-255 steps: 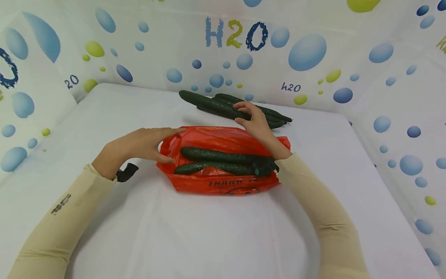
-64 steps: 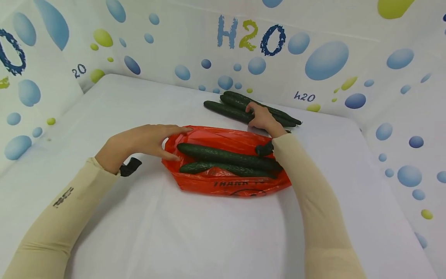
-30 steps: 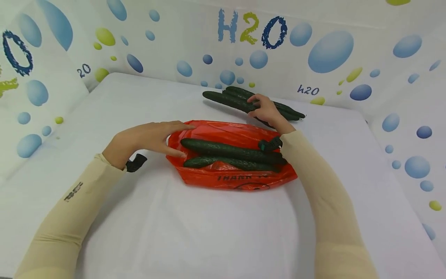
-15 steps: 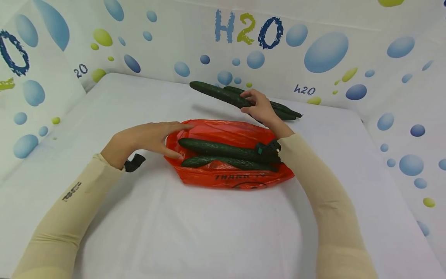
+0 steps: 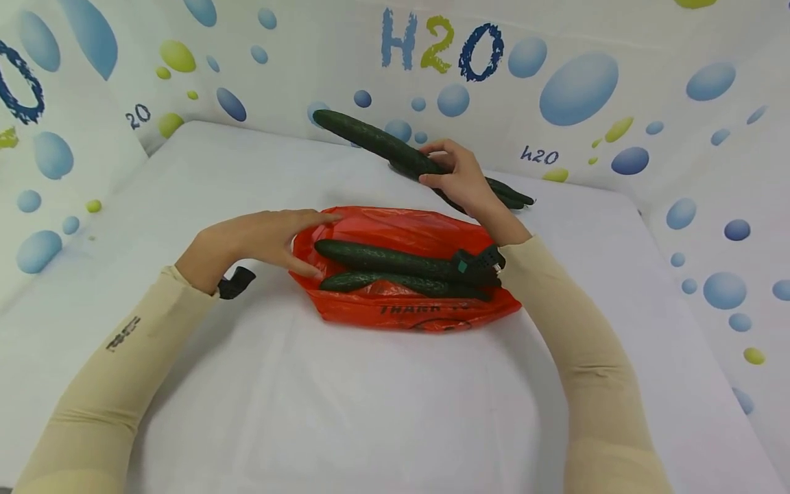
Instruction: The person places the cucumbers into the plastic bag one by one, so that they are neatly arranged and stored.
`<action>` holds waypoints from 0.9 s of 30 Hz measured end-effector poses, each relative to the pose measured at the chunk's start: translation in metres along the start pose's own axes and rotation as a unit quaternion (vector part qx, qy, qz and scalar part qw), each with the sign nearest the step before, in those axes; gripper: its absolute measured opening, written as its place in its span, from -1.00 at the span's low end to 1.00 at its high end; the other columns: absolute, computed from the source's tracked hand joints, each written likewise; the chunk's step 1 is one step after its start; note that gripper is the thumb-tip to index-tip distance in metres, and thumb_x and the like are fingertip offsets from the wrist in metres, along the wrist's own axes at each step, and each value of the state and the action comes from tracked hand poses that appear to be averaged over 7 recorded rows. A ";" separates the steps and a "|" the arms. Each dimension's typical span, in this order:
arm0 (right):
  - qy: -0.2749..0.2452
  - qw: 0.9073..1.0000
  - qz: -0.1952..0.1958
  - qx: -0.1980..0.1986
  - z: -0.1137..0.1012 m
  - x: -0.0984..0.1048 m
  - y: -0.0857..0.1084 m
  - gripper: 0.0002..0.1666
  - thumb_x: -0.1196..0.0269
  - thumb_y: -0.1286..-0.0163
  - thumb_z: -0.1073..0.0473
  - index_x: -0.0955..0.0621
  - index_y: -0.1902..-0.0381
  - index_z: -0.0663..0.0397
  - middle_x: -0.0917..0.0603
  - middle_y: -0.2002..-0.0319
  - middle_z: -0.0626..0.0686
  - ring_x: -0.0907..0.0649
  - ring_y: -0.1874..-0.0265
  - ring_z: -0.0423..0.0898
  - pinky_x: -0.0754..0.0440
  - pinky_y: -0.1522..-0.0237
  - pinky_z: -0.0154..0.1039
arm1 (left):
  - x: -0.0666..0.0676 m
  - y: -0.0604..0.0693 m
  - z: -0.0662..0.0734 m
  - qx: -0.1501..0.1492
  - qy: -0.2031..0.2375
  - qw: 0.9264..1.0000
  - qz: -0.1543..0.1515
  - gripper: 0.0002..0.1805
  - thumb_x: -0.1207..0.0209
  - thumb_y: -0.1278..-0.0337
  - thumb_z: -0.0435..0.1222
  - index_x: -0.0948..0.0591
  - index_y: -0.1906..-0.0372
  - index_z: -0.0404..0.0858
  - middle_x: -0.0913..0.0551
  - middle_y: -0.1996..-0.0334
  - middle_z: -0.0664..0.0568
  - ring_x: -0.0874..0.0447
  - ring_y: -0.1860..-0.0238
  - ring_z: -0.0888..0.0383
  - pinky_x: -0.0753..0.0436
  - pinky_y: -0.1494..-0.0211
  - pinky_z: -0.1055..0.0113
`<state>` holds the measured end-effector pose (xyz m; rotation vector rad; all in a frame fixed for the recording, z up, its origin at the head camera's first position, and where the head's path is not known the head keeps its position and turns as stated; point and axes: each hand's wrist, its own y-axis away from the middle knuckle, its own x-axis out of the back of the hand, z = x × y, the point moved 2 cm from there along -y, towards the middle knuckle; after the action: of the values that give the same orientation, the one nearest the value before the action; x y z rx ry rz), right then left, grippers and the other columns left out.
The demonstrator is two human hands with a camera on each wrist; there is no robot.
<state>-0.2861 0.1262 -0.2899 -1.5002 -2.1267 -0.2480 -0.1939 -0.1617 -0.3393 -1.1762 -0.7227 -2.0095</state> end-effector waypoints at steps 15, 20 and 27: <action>-0.011 0.999 -0.014 0.045 -0.029 -0.011 0.027 -0.51 -0.24 -0.36 0.33 -0.49 -0.24 0.02 -0.55 -0.23 0.11 -0.57 -0.14 -0.03 -0.54 -0.20 -0.18 | 0.001 -0.002 0.001 0.021 -0.015 1.000 -0.009 0.04 -0.38 0.01 0.07 -0.14 -0.52 -0.17 -0.25 -0.44 -0.11 -0.17 -0.44 -0.14 -0.34 -0.35 -0.19; -0.017 0.998 -0.029 0.056 -0.036 -0.016 0.036 -0.51 -0.26 -0.35 0.32 -0.50 -0.23 0.02 -0.54 -0.24 0.07 -0.54 -0.18 -0.05 -0.54 -0.21 -0.15 | 0.001 -0.002 0.001 0.022 -0.018 1.000 -0.010 0.04 -0.39 0.02 0.06 -0.14 -0.51 -0.19 -0.25 -0.44 -0.13 -0.16 -0.44 -0.16 -0.35 -0.33 -0.21; -0.055 0.995 -0.067 0.048 -0.037 -0.023 0.047 -0.50 -0.27 -0.33 0.35 -0.49 -0.22 0.07 -0.50 -0.27 0.03 -0.47 -0.26 -0.08 -0.44 -0.30 -0.04 | -0.001 -0.005 0.001 -0.005 -0.007 1.000 -0.010 0.01 -0.41 0.05 0.03 -0.19 -0.49 -0.14 -0.37 -0.34 -0.02 -0.22 -0.40 -0.04 -0.43 -0.31 -0.12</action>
<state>-0.2259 0.1091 -0.2770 -1.3459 -2.2954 -0.1111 -0.1969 -0.1574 -0.3400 -1.1945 -0.7338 -2.0255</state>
